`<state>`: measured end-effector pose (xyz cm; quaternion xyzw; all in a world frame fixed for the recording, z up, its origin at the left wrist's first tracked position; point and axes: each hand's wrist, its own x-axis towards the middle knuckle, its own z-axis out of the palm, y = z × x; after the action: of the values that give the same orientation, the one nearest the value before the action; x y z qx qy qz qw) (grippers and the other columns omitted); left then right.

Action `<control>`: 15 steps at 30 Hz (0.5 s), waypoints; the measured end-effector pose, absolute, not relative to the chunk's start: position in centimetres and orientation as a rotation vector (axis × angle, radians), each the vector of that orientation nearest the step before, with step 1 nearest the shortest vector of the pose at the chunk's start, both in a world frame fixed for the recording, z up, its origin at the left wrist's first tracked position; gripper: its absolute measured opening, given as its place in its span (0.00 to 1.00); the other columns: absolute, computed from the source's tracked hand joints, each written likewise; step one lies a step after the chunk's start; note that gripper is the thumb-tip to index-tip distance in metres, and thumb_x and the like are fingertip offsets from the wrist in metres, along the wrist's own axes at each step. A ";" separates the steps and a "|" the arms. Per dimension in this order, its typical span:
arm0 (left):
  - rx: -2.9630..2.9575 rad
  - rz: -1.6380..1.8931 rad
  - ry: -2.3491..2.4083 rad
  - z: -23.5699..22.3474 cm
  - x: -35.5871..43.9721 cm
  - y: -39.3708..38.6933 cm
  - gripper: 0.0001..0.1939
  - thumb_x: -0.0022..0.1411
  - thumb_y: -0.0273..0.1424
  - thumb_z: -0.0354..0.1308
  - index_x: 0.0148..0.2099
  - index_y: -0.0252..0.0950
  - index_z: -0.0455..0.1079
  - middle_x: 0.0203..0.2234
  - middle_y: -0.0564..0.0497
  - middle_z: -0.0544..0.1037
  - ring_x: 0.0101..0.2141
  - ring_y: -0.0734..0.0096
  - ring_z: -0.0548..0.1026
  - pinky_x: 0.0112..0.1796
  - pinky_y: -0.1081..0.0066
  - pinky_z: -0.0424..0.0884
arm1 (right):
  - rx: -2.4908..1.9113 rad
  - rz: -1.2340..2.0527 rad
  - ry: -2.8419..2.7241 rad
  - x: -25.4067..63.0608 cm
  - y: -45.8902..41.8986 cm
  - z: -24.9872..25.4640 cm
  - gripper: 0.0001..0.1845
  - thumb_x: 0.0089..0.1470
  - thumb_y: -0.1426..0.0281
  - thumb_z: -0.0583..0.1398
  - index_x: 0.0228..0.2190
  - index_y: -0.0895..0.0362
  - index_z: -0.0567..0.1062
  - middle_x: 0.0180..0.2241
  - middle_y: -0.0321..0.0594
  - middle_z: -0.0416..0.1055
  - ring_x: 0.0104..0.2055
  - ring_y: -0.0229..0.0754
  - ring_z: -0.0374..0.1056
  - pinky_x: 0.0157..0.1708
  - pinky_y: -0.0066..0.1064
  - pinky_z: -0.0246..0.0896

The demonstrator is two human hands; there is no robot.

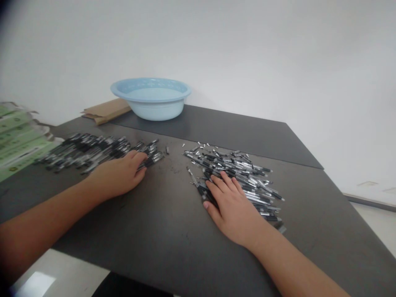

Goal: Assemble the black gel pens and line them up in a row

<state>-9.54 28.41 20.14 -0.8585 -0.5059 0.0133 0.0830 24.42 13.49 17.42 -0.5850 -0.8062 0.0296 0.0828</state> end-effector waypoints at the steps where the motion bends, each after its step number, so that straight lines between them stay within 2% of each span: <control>1: -2.541 0.052 -1.518 20.3 -9.3 28.5 0.20 0.74 0.39 0.43 0.58 0.35 0.68 0.51 0.37 0.75 0.36 0.48 0.82 0.30 0.59 0.73 | -1.748 0.087 -2.409 24.4 13.5 17.4 0.30 0.72 0.56 0.52 0.68 0.54 0.66 0.71 0.45 0.61 0.77 0.61 0.46 0.72 0.65 0.46; 4: -2.478 0.022 -1.501 20.9 -8.2 28.8 0.22 0.73 0.39 0.44 0.59 0.32 0.68 0.51 0.34 0.76 0.39 0.43 0.81 0.32 0.56 0.74 | -1.745 0.092 -2.401 24.4 13.5 17.3 0.29 0.71 0.57 0.53 0.68 0.53 0.67 0.71 0.45 0.62 0.77 0.62 0.46 0.72 0.64 0.46; 7: -2.520 -0.111 -1.336 20.8 -6.2 29.6 0.29 0.72 0.41 0.47 0.69 0.33 0.62 0.60 0.33 0.72 0.53 0.41 0.77 0.48 0.50 0.74 | -1.749 0.104 -2.385 24.1 13.4 17.3 0.29 0.71 0.57 0.53 0.68 0.53 0.66 0.71 0.46 0.61 0.77 0.61 0.45 0.72 0.64 0.45; 9: -2.590 -0.133 -1.241 20.2 -4.4 30.5 0.32 0.73 0.41 0.47 0.74 0.33 0.57 0.68 0.34 0.66 0.64 0.43 0.68 0.62 0.48 0.63 | -1.757 0.116 -2.374 24.0 13.3 17.6 0.31 0.71 0.56 0.52 0.70 0.53 0.62 0.73 0.47 0.57 0.77 0.60 0.44 0.72 0.65 0.44; 11: -2.619 -0.075 -1.283 19.1 -2.4 31.4 0.33 0.74 0.43 0.47 0.74 0.30 0.59 0.71 0.33 0.62 0.71 0.43 0.57 0.69 0.44 0.46 | -1.777 0.129 -2.351 24.4 13.3 18.2 0.34 0.71 0.54 0.52 0.72 0.52 0.58 0.75 0.47 0.53 0.77 0.60 0.43 0.72 0.65 0.42; 13: -2.616 -0.050 -1.355 18.1 -0.7 32.2 0.34 0.75 0.45 0.44 0.72 0.28 0.63 0.69 0.29 0.64 0.71 0.38 0.56 0.69 0.37 0.39 | -1.841 0.133 -2.299 25.7 13.7 18.8 0.35 0.72 0.51 0.50 0.73 0.51 0.55 0.75 0.46 0.51 0.78 0.60 0.42 0.72 0.66 0.42; 15: -2.624 -0.048 -1.404 17.2 0.8 32.6 0.35 0.76 0.46 0.42 0.70 0.25 0.65 0.67 0.26 0.66 0.70 0.35 0.59 0.68 0.35 0.39 | -1.982 0.111 -2.203 28.2 14.4 19.1 0.36 0.72 0.49 0.46 0.73 0.50 0.55 0.75 0.47 0.51 0.78 0.60 0.42 0.71 0.67 0.42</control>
<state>0.77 32.61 17.20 -0.8786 -0.4702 -0.0160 0.0826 28.17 14.38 19.07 -0.6658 -0.7400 0.0374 0.0881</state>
